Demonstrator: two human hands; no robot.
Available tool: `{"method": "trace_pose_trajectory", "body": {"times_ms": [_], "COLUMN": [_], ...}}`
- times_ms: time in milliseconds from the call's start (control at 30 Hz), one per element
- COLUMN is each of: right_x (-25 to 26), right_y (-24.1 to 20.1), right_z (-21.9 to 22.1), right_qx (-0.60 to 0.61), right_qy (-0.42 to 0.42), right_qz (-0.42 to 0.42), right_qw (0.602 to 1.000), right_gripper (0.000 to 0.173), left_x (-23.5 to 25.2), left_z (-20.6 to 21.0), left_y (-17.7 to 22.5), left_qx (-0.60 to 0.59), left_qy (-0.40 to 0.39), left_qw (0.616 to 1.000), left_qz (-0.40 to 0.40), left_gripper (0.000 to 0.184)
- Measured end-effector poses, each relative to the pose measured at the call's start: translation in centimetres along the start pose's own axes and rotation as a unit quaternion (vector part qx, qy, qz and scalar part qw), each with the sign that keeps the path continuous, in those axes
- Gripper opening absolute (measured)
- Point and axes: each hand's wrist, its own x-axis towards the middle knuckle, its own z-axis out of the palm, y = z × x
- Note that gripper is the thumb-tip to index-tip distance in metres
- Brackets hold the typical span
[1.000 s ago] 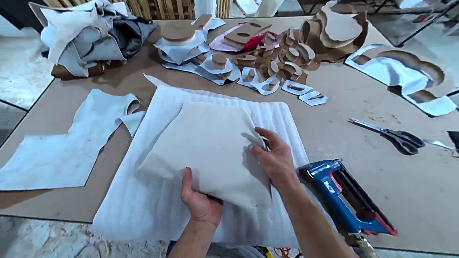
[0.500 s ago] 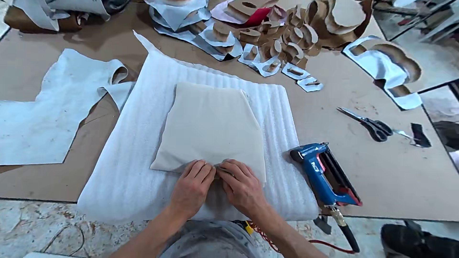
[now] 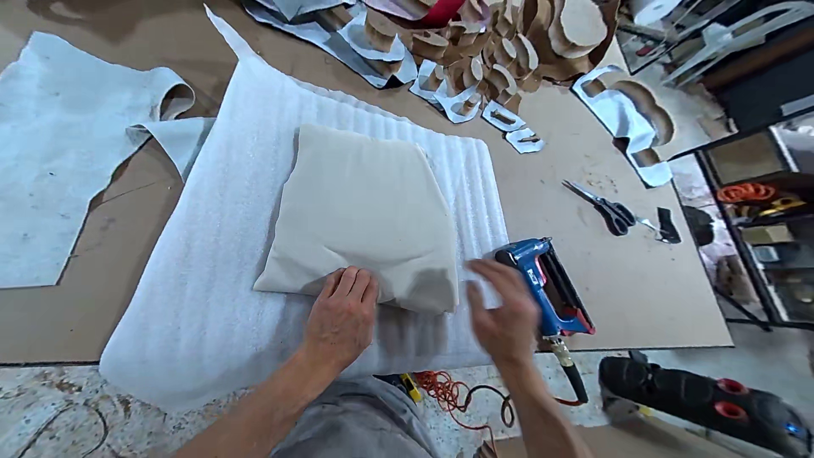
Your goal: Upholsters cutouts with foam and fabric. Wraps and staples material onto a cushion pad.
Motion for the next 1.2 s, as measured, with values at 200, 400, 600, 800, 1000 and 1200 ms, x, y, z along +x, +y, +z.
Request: {"method": "trace_pose_trajectory", "body": {"times_ms": [200,400,600,800,1000,1200], "right_x": [-0.6,1.9,4.8,9.4,12.7,15.2], "right_y": [11.6,14.1,6.9,-8.7,-12.8,-15.1], "right_z": [-2.6,-3.5,-11.6,-10.5,-4.2,-1.3], "right_qx": [-0.125,-0.147,-0.121,0.099,0.096,0.004], "right_qy": [-0.070,-0.118,-0.177,-0.299,-0.456,-0.476], "right_qz": [0.239,0.221,0.191,0.185,0.326,0.385], "right_qw": [0.960,0.957,0.958,0.931,0.822,0.791], "right_gripper": [0.079,0.073,0.047,0.039,0.025,0.019], "left_x": [-0.9,-2.4,-3.8,-4.1,-4.1,-4.1], "left_z": [0.3,1.6,2.0,1.9,1.8,1.9], "left_y": [1.7,3.6,2.6,1.9,1.3,1.2], "left_qx": [-0.022,-0.043,-0.087,-0.112,-0.094,-0.082], "left_qy": [0.032,0.030,0.098,0.098,0.079,0.051], "left_qw": [0.999,0.995,0.989,0.988,0.992,0.995], "left_qz": [-0.016,-0.087,-0.068,-0.035,-0.017,-0.020], "left_gripper": [0.038,0.041,0.034,0.035,0.040,0.040]}}
